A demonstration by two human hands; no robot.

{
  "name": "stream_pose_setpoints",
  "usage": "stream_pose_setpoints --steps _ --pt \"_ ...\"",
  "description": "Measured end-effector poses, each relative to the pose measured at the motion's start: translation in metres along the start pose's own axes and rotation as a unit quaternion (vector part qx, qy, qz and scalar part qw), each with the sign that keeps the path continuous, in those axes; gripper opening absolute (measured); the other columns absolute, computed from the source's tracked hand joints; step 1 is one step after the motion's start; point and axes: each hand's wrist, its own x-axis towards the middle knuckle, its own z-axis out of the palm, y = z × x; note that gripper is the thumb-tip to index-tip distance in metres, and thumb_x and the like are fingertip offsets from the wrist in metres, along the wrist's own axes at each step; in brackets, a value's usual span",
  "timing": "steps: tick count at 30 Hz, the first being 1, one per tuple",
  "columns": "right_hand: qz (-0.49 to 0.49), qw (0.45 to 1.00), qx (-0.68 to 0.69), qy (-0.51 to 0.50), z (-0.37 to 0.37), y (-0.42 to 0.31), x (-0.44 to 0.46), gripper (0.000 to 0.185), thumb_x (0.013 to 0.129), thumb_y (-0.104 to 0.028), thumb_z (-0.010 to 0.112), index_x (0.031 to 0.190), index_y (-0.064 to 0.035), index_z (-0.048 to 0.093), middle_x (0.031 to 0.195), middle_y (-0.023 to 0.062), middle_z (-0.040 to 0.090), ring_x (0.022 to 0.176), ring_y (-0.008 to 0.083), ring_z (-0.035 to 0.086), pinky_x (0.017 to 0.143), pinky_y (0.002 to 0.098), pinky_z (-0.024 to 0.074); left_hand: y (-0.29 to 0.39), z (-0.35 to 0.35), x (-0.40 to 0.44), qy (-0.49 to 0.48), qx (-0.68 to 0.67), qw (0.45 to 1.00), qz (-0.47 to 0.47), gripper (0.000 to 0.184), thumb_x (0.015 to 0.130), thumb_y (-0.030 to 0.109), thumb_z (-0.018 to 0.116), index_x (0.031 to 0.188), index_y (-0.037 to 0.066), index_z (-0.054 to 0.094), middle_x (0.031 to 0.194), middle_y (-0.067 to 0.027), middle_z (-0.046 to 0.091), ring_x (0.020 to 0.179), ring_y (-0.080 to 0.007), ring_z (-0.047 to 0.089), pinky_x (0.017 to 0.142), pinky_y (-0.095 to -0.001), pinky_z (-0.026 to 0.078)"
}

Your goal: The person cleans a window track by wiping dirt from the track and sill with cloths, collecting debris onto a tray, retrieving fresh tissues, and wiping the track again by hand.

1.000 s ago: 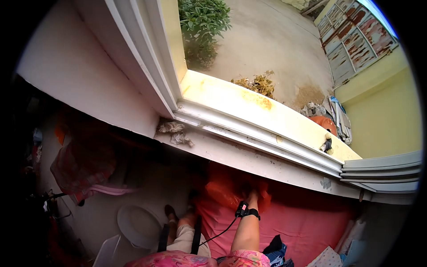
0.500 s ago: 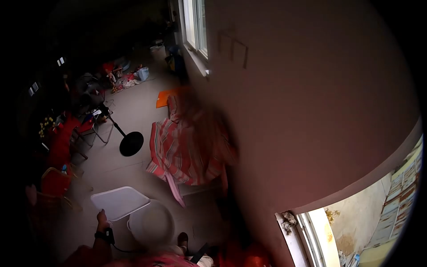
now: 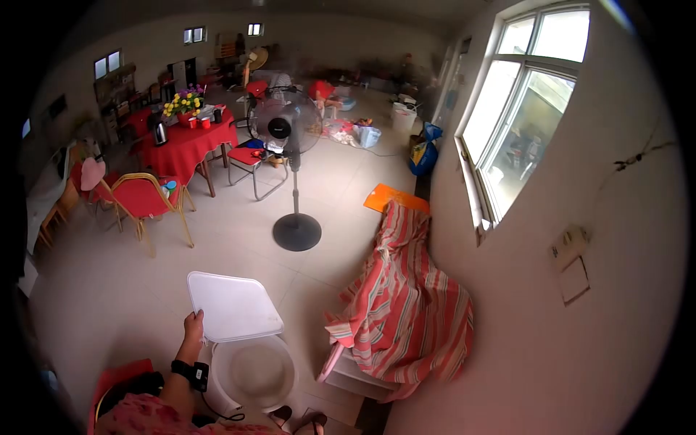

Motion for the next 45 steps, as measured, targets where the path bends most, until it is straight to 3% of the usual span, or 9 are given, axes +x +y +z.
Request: stream_pose_setpoints --steps 3,6,8,13,15,23,26,35,45 --pt "-0.014 0.992 0.054 -0.116 0.026 -0.021 0.077 0.024 0.081 -0.011 0.058 0.101 0.0017 0.059 0.106 0.0125 0.055 0.082 0.0161 0.057 0.066 0.0265 0.0501 0.031 0.005 -0.012 0.040 -0.002 0.999 -0.011 0.034 0.084 0.025 0.050 0.084 -0.008 0.057 0.070 -0.0122 0.059 0.066 -0.0184 0.053 0.063 -0.0332 0.042" --pt "-0.111 0.978 -0.098 -0.145 0.076 -0.105 0.080 0.024 0.082 -0.013 0.057 0.101 0.0009 0.059 0.100 0.0112 0.057 0.081 0.0142 0.056 0.064 0.0265 0.0491 0.076 0.005 -0.035 0.058 -0.025 0.998 -0.010 0.033 0.086 0.023 0.048 0.087 -0.009 0.056 0.074 -0.0130 0.060 0.065 -0.0195 0.054 0.063 -0.0322 0.043" --pt "-0.039 0.993 -0.086 -0.070 0.103 -0.135 0.090 0.021 0.082 -0.017 0.053 0.082 0.0005 0.065 0.070 0.0089 0.063 0.060 0.0154 0.060 0.055 0.0266 0.0468 0.074 0.005 -0.035 0.072 -0.011 0.997 0.004 0.032 0.086 0.022 0.048 0.088 -0.009 0.056 0.076 -0.0134 0.061 0.066 -0.0200 0.055 0.064 -0.0323 0.044" --pt "-0.061 0.967 -0.180 -0.168 0.145 -0.183 0.126 0.019 0.080 -0.010 0.056 0.097 -0.0004 0.060 0.079 0.0065 0.062 0.068 0.0128 0.060 0.060 0.0232 0.0466 0.070 0.007 -0.038 0.119 0.011 0.992 0.050 0.030 0.088 0.025 0.049 0.087 -0.004 0.058 0.072 -0.0067 0.058 0.064 -0.0142 0.050 0.062 -0.0295 0.042" --pt "-0.072 0.964 -0.183 -0.182 0.162 -0.198 0.131 0.020 0.082 -0.011 0.056 0.097 0.0000 0.060 0.078 0.0062 0.062 0.068 0.0124 0.059 0.062 0.0230 0.0464 0.079 0.004 -0.038 0.104 0.065 0.991 0.047 0.031 0.087 0.023 0.047 0.091 -0.007 0.057 0.078 -0.0147 0.062 0.068 -0.0208 0.057 0.066 -0.0317 0.044" --pt "-0.128 0.959 -0.163 -0.193 0.213 -0.225 0.152 0.026 0.084 -0.013 0.056 0.104 0.0026 0.056 0.084 0.0058 0.062 0.075 0.0116 0.058 0.066 0.0230 0.0457 0.121 0.054 0.002 0.070 0.194 0.976 0.074 0.028 0.087 0.024 0.047 0.078 -0.002 0.054 0.061 -0.0151 0.053 0.054 -0.0270 0.050 0.055 -0.0364 0.040" --pt "-0.102 0.966 -0.147 -0.185 0.232 -0.238 0.158 0.026 0.084 -0.012 0.055 0.106 0.0029 0.056 0.085 0.0065 0.062 0.074 0.0124 0.058 0.067 0.0233 0.0459 0.132 0.089 0.038 0.021 0.313 0.937 0.153 0.027 0.086 0.026 0.046 0.080 0.002 0.055 0.066 -0.0189 0.054 0.061 -0.0370 0.050 0.057 -0.0408 0.040" --pt "-0.074 0.975 -0.208 -0.012 0.307 -0.222 0.158 0.029 0.082 -0.019 0.056 0.103 0.0010 0.057 0.094 0.0108 0.059 0.080 0.0139 0.056 0.066 0.0271 0.0474 0.159 0.284 0.202 -0.255 0.407 0.833 0.274 0.025 0.084 0.028 0.046 0.078 0.005 0.055 0.070 -0.0180 0.058 0.069 -0.0380 0.055 0.061 -0.0462 0.043" --pt "0.011 0.929 -0.359 0.084 0.447 -0.252 0.199 0.030 0.085 -0.015 0.047 0.113 -0.0031 0.050 0.103 0.0145 0.055 0.088 0.0226 0.054 0.071 0.0327 0.0466 0.215 0.442 0.292 -0.419 0.328 0.779 0.332 0.023 0.083 0.026 0.051 0.075 0.004 0.053 0.067 -0.0172 0.057 0.066 -0.0378 0.055 0.058 -0.0452 0.043"
